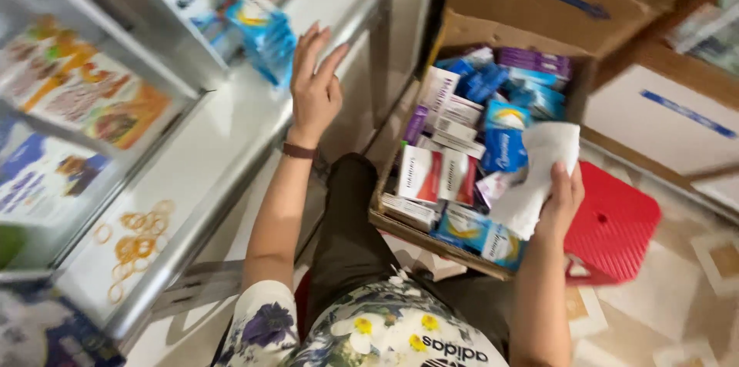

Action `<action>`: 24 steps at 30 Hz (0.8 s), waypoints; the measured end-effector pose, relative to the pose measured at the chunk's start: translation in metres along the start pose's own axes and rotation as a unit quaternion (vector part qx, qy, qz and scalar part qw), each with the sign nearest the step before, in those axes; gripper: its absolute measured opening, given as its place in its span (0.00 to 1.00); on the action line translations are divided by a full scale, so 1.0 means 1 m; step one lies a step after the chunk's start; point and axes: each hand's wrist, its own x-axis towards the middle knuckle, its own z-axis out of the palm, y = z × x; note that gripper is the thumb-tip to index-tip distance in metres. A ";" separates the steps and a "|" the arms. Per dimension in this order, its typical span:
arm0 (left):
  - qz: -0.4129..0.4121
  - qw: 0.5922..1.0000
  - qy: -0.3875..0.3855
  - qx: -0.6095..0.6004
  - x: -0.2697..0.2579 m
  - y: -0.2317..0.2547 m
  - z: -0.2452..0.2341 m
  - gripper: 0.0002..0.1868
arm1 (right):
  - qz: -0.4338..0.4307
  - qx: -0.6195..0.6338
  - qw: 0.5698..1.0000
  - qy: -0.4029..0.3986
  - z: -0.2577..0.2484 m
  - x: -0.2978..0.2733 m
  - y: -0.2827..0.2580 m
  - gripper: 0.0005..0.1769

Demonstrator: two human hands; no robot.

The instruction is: Wiping and cleaning various pharmaceutical product boxes taken from a carton.

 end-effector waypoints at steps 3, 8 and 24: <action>0.036 0.992 -0.057 -0.110 -0.007 0.051 0.031 0.29 | 0.014 0.128 0.990 0.052 -0.040 0.002 0.022 0.28; 0.104 0.947 -0.163 -0.255 -0.024 0.140 0.091 0.25 | 0.052 0.328 0.940 0.082 -0.069 -0.003 0.001 0.32; 0.082 0.746 -0.632 -0.196 -0.161 0.274 0.241 0.16 | 0.106 0.496 0.861 0.040 -0.082 -0.006 0.025 0.31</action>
